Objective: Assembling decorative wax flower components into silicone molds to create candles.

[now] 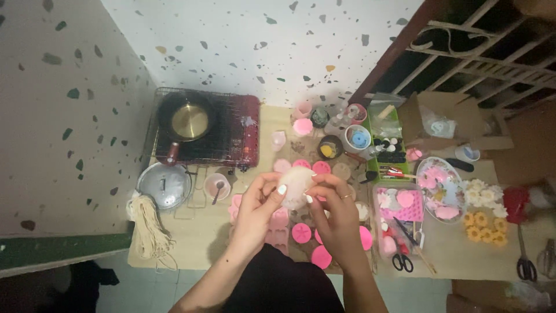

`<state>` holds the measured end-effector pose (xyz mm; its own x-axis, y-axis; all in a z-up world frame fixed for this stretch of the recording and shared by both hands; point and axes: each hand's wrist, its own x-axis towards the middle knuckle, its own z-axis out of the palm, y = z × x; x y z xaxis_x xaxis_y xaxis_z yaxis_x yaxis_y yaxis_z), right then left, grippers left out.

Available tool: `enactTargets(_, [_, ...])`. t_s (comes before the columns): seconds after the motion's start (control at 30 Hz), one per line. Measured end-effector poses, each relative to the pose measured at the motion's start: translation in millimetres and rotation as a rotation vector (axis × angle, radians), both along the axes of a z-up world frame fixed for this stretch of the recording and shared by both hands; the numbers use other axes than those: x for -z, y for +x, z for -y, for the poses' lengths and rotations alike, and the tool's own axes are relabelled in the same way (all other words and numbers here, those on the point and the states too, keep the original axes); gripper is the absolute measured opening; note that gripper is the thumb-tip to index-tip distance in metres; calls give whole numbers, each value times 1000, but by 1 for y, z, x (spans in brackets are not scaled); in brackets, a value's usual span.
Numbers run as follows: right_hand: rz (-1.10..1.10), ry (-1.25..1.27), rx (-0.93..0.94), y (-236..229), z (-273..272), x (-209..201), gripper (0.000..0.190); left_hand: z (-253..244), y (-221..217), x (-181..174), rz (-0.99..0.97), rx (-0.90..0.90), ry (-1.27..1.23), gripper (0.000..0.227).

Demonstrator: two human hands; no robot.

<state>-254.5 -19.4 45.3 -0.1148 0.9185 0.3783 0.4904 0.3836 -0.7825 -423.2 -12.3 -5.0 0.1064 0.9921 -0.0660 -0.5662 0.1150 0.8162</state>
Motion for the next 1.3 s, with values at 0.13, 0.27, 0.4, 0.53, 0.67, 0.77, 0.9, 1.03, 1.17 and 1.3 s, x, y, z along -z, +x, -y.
enactTargets(0.13, [28, 34, 17, 4, 0, 3, 14, 3, 9, -8, -21, -4, 13, 27])
enactTargets(0.27, [-1, 30, 9, 5, 1, 0, 14, 4, 12, -9, -6, 27, 30, 32])
enactTargets(0.4, [61, 83, 31, 2, 5, -5, 14, 4, 12, -13, -24, 46, 42, 38])
enactTargets(0.53, [112, 125, 63, 2, 8, -3, 13, 5, 13, -9, -61, 30, 61, 39])
enactTargets(0.67, [110, 130, 75, 2, 12, -2, 12, 5, 14, -9, -128, 16, 45, 37])
enactTargets(0.77, [121, 106, 75, 3, 15, -6, 12, 5, 14, -8, -164, 8, 46, 36])
enactTargets(0.9, [147, 177, 40, 5, 16, -11, 16, 4, 14, -9, -157, 11, 71, 36])
enactTargets(1.03, [109, 124, 32, 5, 20, -15, 18, 4, 13, -11, -208, 26, 67, 36])
enactTargets(1.17, [69, 76, 26, 6, 24, -14, 19, 6, 15, -9, -217, 39, 95, 35])
enactTargets(1.3, [57, 45, 50, 6, 29, -11, 20, 9, 22, -16, -386, -75, 161, 34])
